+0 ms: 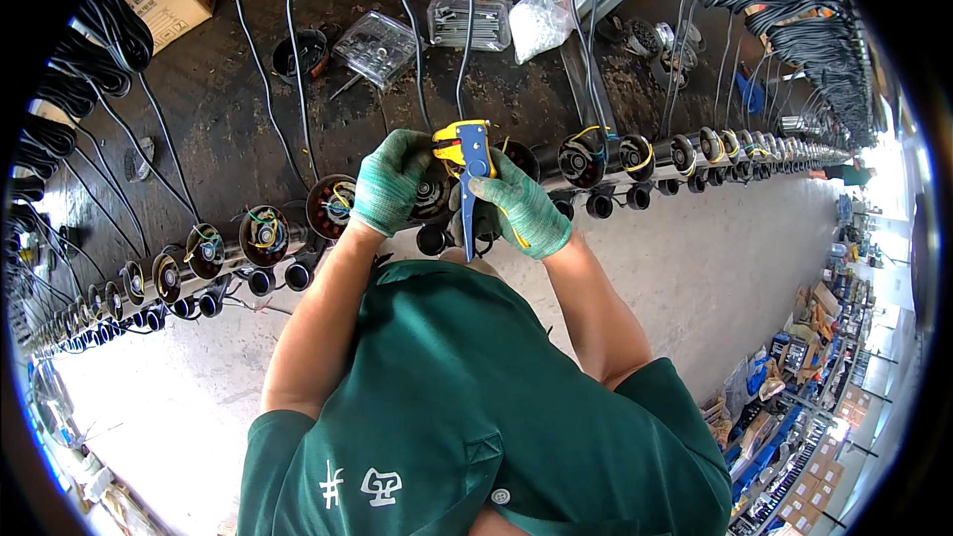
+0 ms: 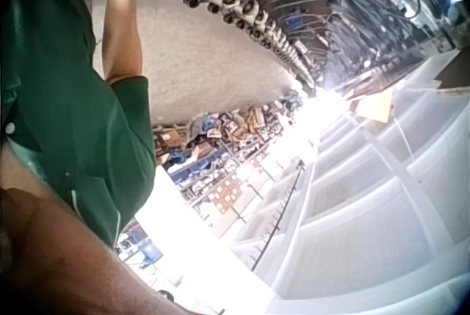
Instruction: The person uses a yellow and blue crimping tool to secure wire connectors onto a series of cylindrical metal components arranged in a row. The person repeatedly positions the tool over the exposed wire ends and squeezes the handles to crimp the connectors, moving sequentially along the line of components.
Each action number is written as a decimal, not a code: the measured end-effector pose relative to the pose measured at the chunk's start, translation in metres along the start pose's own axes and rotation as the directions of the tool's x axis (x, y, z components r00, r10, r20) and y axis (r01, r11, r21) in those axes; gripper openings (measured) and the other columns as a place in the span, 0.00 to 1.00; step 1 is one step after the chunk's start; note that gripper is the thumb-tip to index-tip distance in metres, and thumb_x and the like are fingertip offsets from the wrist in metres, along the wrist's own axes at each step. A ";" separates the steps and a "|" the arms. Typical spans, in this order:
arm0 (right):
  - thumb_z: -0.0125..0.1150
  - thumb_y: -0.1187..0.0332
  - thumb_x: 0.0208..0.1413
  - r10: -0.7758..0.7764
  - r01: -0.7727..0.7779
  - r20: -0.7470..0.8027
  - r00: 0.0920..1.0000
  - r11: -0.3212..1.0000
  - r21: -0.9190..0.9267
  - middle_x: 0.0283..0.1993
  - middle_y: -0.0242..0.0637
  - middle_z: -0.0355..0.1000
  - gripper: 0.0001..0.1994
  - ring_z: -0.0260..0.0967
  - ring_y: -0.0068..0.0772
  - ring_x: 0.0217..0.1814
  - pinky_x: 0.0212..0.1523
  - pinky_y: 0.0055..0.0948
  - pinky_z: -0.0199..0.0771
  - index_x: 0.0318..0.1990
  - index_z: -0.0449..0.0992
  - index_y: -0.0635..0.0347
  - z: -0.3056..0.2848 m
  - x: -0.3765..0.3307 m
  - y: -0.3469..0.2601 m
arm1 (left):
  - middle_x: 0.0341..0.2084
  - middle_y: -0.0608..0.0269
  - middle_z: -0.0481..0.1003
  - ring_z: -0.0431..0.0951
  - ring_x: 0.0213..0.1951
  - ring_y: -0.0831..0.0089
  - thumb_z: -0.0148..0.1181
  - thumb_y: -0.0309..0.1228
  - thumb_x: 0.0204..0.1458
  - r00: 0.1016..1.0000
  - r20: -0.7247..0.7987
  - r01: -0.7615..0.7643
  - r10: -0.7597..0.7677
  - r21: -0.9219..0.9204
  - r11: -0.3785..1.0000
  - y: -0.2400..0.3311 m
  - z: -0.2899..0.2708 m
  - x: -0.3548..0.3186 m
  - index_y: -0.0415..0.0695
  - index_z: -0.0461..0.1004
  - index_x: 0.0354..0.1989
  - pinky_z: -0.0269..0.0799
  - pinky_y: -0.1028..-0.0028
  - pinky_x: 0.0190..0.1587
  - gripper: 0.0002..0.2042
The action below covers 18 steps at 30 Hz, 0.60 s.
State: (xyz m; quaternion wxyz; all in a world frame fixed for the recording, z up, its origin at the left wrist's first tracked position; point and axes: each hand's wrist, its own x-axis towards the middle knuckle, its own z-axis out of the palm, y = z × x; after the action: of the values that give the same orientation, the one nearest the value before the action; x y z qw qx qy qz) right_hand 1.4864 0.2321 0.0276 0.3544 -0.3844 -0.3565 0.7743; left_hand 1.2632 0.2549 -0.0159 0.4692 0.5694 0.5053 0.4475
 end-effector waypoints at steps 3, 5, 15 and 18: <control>0.62 0.66 0.66 0.058 -0.059 0.011 0.998 0.995 0.081 0.43 0.42 0.79 0.29 0.82 0.38 0.41 0.41 0.40 0.88 0.73 0.62 0.56 0.008 -0.004 -0.008 | 0.38 0.56 0.85 0.83 0.40 0.74 0.62 0.22 0.65 1.000 -0.026 -0.016 0.016 0.014 1.000 -0.001 0.001 -0.001 0.38 0.79 0.49 0.80 0.71 0.46 0.07; 0.62 0.66 0.66 0.067 -0.068 0.025 0.997 0.994 0.082 0.43 0.41 0.79 0.29 0.82 0.37 0.40 0.41 0.39 0.88 0.73 0.62 0.55 0.008 -0.004 -0.010 | 0.37 0.56 0.85 0.83 0.40 0.75 0.63 0.22 0.65 1.000 -0.023 -0.011 0.012 0.016 1.000 -0.001 0.000 -0.001 0.38 0.79 0.49 0.80 0.71 0.46 0.07; 0.60 0.57 0.69 0.003 -0.010 -0.055 0.999 0.992 -0.128 0.29 0.32 0.75 0.20 0.72 0.23 0.20 0.20 0.25 0.75 0.61 0.67 0.56 0.006 0.015 -0.011 | 0.37 0.56 0.85 0.82 0.39 0.77 0.62 0.22 0.64 0.991 -0.133 0.015 -0.014 0.005 1.000 -0.008 0.009 0.001 0.37 0.79 0.49 0.80 0.72 0.45 0.07; 0.59 0.61 0.68 -0.009 0.009 0.069 0.998 1.000 -0.001 0.37 0.42 0.78 0.22 0.79 0.35 0.32 0.34 0.36 0.84 0.66 0.65 0.55 0.006 0.021 -0.025 | 0.37 0.55 0.85 0.84 0.39 0.75 0.62 0.22 0.65 0.987 -0.155 0.029 -0.044 -0.100 0.995 -0.018 0.011 0.004 0.37 0.79 0.48 0.80 0.71 0.45 0.07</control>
State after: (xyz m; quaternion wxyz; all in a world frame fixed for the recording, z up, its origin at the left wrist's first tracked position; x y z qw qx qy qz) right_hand 1.4787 0.2606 0.0434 0.3448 -0.3561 -0.3709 0.7853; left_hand 1.2712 0.2589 -0.0356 0.4632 0.4994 0.5287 0.5064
